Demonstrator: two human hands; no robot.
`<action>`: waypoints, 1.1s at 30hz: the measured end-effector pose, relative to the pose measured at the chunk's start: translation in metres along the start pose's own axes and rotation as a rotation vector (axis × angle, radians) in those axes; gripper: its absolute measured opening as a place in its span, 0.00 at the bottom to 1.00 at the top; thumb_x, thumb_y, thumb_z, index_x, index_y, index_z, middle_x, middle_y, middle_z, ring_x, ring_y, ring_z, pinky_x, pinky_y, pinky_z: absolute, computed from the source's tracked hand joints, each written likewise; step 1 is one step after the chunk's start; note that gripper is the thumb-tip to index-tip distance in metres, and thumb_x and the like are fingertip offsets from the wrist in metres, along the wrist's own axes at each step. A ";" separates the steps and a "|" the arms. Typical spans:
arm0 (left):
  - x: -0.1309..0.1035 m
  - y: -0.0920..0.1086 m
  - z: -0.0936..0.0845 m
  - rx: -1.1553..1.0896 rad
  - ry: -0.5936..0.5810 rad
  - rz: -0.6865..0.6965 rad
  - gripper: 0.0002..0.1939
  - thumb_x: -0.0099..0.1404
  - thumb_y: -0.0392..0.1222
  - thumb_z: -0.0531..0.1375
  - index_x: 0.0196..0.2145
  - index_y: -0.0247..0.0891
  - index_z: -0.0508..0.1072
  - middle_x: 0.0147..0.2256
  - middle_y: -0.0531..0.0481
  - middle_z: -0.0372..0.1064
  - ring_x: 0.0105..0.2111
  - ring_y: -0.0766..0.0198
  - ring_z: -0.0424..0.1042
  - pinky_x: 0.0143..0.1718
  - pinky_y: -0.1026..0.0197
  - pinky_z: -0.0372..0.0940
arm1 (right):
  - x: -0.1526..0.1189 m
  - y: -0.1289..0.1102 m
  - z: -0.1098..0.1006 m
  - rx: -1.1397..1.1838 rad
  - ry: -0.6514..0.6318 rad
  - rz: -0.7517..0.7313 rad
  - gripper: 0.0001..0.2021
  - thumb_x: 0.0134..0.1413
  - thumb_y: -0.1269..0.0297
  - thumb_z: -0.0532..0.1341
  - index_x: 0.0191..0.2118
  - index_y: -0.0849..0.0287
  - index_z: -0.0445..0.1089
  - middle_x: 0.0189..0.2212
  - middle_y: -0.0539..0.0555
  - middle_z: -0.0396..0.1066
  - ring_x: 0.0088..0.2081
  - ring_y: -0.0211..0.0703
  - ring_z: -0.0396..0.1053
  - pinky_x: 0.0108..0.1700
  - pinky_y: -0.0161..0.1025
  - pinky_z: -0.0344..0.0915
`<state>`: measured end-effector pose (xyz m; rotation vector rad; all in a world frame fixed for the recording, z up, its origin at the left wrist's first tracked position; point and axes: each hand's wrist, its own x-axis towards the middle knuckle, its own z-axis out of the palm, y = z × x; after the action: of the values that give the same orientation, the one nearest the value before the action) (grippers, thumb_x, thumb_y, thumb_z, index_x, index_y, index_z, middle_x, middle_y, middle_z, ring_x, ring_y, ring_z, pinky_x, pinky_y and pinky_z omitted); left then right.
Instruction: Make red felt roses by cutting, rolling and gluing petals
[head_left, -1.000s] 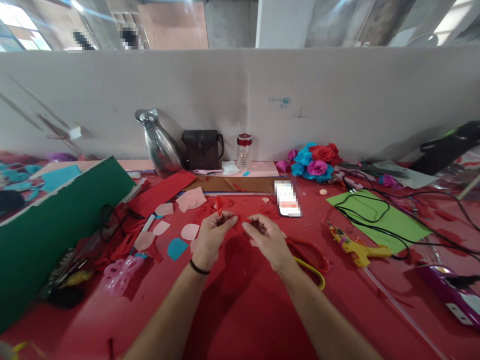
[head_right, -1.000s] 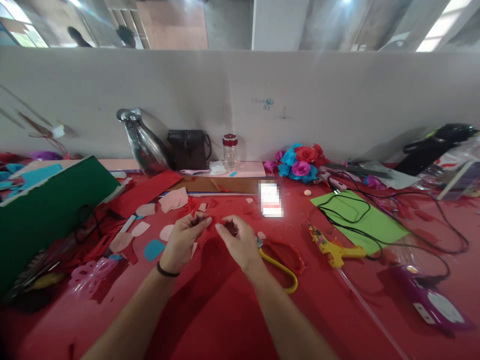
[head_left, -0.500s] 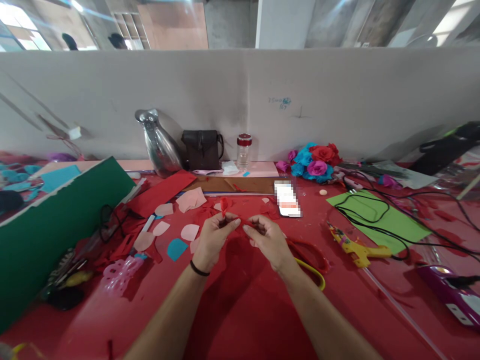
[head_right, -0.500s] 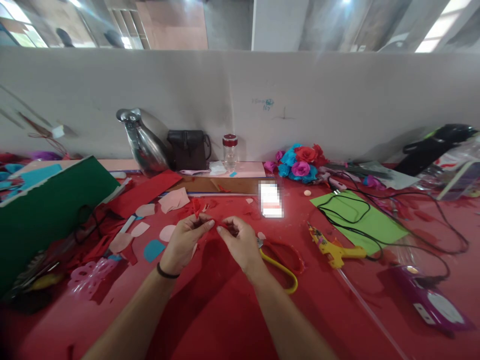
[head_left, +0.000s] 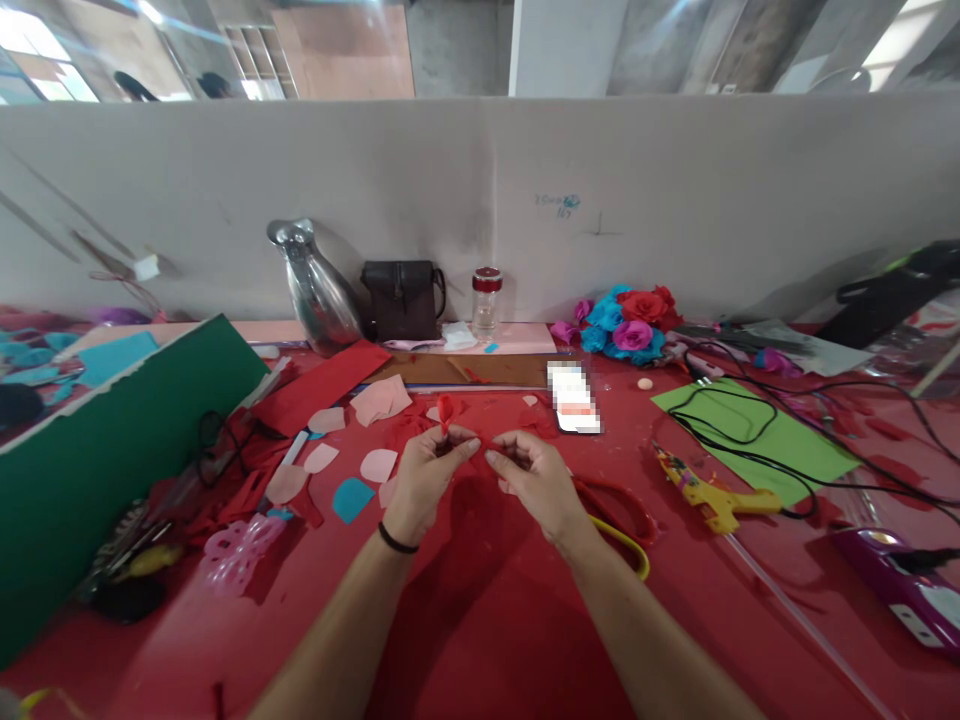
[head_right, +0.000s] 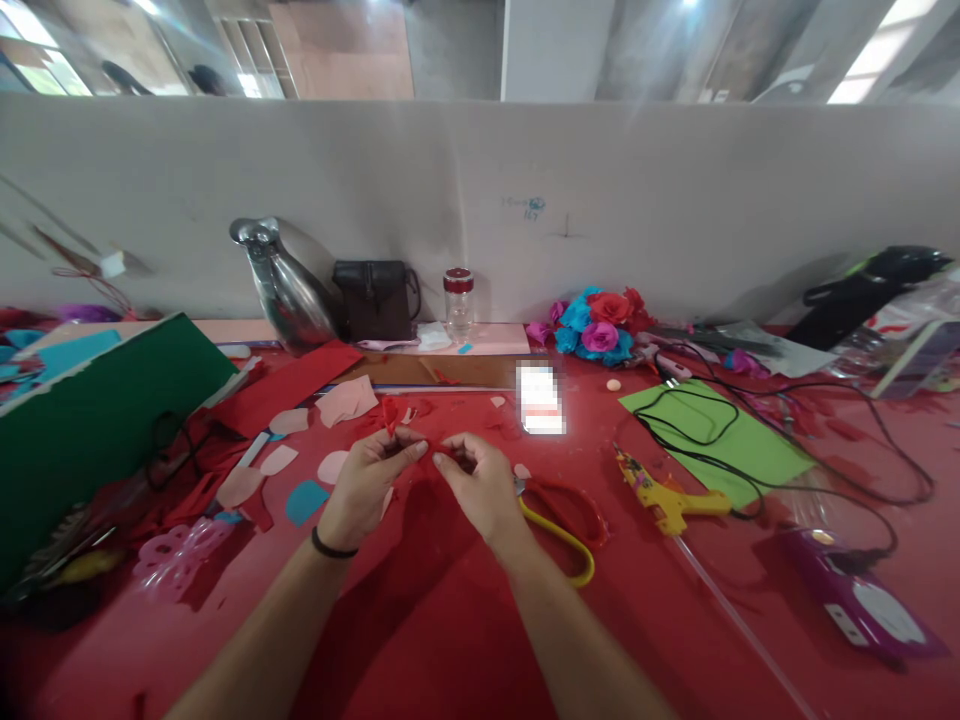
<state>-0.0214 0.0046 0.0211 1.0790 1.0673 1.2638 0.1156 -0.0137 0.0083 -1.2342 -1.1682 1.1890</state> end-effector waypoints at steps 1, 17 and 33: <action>0.000 0.000 0.000 0.009 -0.012 -0.004 0.07 0.46 0.40 0.67 0.23 0.36 0.74 0.24 0.52 0.70 0.28 0.66 0.66 0.36 0.62 0.62 | 0.000 0.000 0.000 -0.007 -0.006 -0.004 0.09 0.43 0.57 0.63 0.28 0.56 0.69 0.24 0.49 0.67 0.27 0.38 0.64 0.28 0.36 0.62; -0.004 -0.001 0.006 0.083 0.034 0.050 0.15 0.60 0.53 0.59 0.32 0.38 0.69 0.25 0.56 0.63 0.20 0.73 0.52 0.22 0.67 0.52 | 0.004 -0.002 -0.004 0.433 0.204 0.199 0.14 0.32 0.59 0.70 0.27 0.57 0.70 0.23 0.46 0.69 0.24 0.34 0.65 0.26 0.32 0.64; -0.002 -0.003 0.006 0.010 -0.065 0.037 0.13 0.58 0.50 0.60 0.28 0.36 0.71 0.27 0.53 0.67 0.25 0.70 0.59 0.29 0.66 0.58 | 0.005 -0.001 -0.002 0.549 0.242 0.174 0.12 0.31 0.61 0.72 0.26 0.57 0.74 0.19 0.44 0.67 0.21 0.30 0.61 0.29 0.32 0.64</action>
<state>-0.0146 0.0025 0.0188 1.1451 1.0098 1.2452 0.1180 -0.0087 0.0089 -1.0281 -0.5114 1.3310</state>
